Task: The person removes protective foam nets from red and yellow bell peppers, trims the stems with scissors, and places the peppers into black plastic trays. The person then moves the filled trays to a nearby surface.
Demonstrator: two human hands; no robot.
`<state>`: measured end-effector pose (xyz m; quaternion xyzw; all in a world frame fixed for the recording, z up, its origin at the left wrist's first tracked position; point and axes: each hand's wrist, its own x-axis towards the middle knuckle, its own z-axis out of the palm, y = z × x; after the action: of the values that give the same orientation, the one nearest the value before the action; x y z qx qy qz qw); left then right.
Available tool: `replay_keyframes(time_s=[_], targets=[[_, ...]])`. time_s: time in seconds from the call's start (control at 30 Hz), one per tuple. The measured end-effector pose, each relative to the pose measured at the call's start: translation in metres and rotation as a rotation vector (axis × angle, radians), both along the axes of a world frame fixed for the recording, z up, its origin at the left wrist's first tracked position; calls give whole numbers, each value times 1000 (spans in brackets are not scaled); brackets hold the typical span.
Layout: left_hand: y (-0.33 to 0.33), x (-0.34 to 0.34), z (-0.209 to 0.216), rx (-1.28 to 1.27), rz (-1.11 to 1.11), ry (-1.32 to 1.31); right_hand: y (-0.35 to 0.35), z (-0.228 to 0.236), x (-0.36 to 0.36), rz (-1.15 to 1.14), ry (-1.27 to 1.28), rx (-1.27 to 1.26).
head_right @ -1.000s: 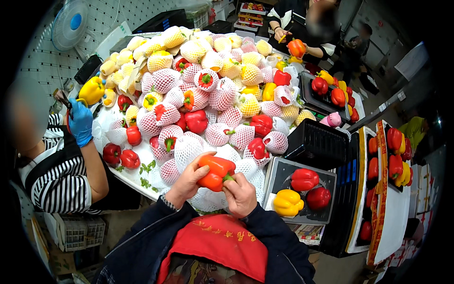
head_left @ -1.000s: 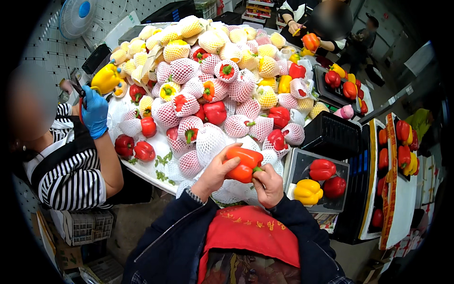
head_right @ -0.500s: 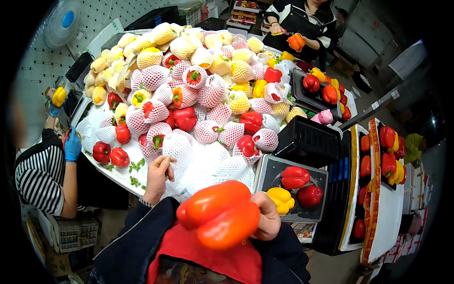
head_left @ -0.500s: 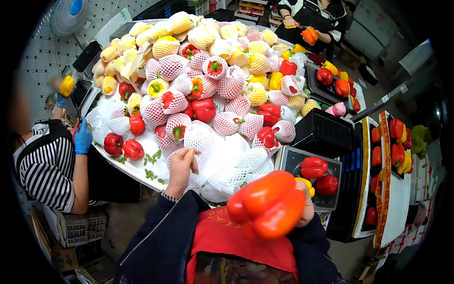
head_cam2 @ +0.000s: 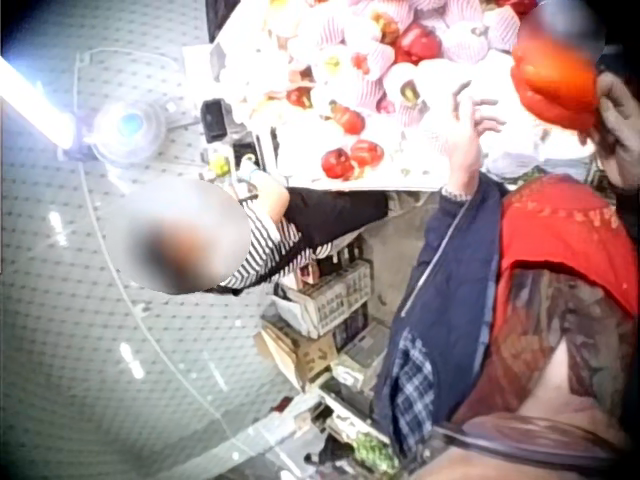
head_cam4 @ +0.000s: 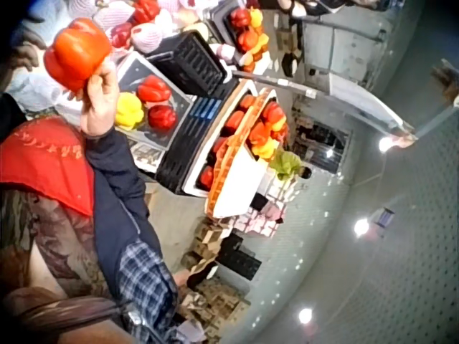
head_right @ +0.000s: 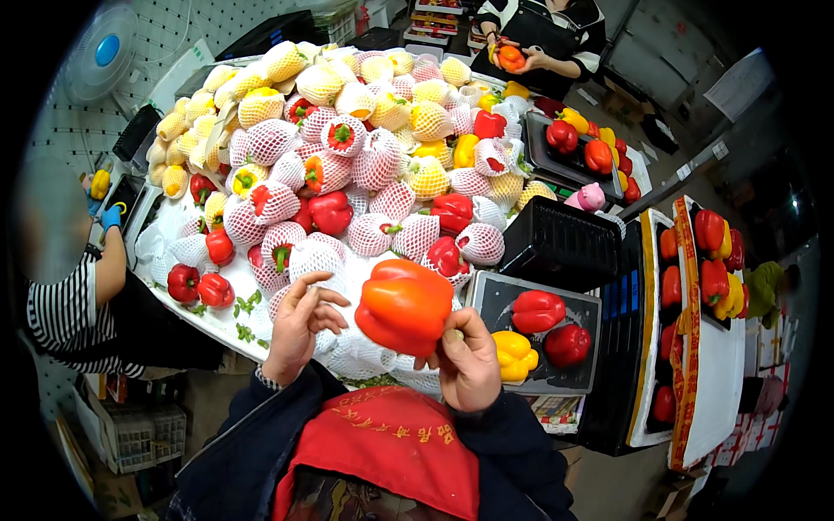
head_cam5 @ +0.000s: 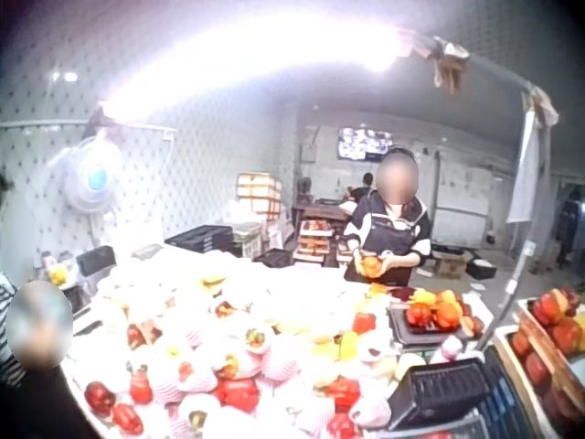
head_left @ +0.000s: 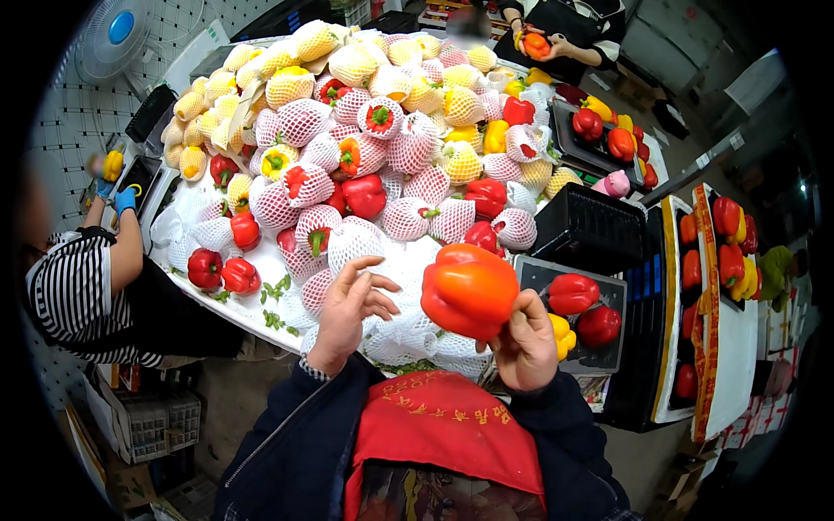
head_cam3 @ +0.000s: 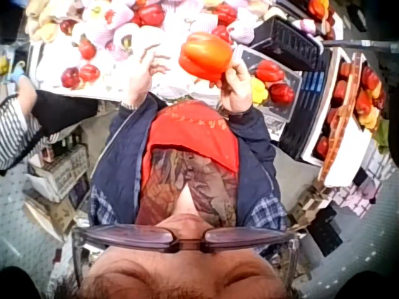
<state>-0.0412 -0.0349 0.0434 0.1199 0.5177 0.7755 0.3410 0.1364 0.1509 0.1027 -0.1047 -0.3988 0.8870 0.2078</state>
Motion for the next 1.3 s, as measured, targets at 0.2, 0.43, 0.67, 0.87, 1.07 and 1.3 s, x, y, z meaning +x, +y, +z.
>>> replay_keyframes(time_s=[0.2, 0.43, 0.67, 0.87, 1.07, 1.3], targets=[[20, 7, 2, 172, -518, -419, 10, -28, -1, -71, -62, 1222], [28, 16, -30, 230, -384, -473, -1, -41, 7, -42, -10, 1134], [31, 16, -27, 224, -433, -320, -6, -55, 14, 153, -455, 590], [31, 6, -22, 89, -599, -92, -4, -65, 18, 319, -443, 72], [29, 16, -27, 48, -567, -247, -12, -73, 20, 184, -438, 140], [24, 15, -19, -84, -539, 62, -12, -80, 16, 207, -570, 643]])
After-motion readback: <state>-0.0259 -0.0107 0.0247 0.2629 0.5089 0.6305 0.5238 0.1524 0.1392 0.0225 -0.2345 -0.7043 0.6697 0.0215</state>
